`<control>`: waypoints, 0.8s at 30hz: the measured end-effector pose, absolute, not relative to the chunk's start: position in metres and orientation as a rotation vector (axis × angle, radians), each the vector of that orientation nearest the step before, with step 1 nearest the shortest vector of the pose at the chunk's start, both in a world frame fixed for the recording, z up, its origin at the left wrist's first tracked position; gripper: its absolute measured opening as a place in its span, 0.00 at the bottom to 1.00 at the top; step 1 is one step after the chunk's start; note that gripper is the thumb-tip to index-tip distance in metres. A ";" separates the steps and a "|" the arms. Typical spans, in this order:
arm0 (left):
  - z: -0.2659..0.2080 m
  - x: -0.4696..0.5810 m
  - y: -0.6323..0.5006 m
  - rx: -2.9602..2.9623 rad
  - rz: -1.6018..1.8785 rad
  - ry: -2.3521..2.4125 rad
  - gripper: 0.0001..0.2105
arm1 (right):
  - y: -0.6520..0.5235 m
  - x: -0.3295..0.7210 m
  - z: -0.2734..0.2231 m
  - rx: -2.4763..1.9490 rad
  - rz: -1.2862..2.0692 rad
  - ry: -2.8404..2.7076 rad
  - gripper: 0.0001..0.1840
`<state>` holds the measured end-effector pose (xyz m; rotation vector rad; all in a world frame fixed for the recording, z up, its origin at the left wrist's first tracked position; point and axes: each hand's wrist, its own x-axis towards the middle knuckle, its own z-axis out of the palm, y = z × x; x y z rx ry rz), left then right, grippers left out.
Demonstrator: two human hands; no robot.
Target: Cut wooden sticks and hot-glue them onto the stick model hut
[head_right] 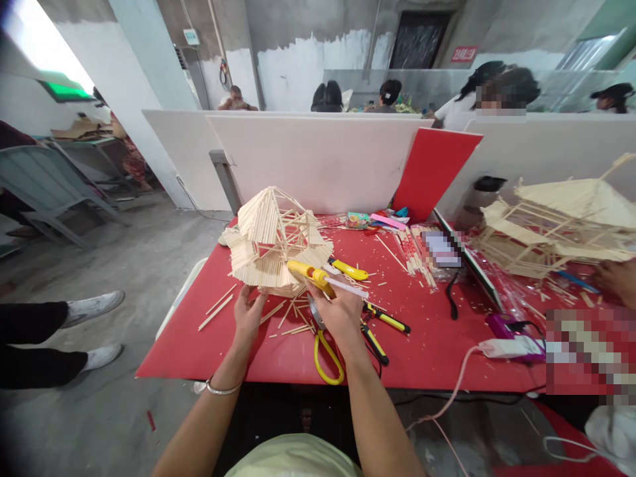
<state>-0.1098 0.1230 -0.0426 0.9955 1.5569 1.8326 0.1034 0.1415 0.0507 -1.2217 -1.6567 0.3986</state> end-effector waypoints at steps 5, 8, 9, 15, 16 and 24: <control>-0.044 -0.110 0.123 0.984 1.837 1.544 0.22 | 0.141 0.105 0.048 -1.358 0.256 -1.592 0.19; -0.043 -0.110 0.123 0.986 1.827 1.558 0.23 | 0.142 0.106 0.045 -1.308 0.345 -1.597 0.18; -0.042 -0.110 0.123 0.987 1.820 1.563 0.23 | 0.142 0.106 0.043 -1.268 0.391 -1.603 0.18; -0.042 -0.110 0.123 0.987 1.832 1.555 0.24 | 0.154 0.109 0.048 -1.320 0.298 -1.516 0.21; -0.043 -0.110 0.123 0.992 1.835 1.550 0.24 | 0.157 0.110 0.052 -1.348 0.246 -1.494 0.22; -0.040 -0.110 0.122 0.978 1.815 1.545 0.24 | 0.173 0.100 0.086 -1.225 0.260 -1.431 0.21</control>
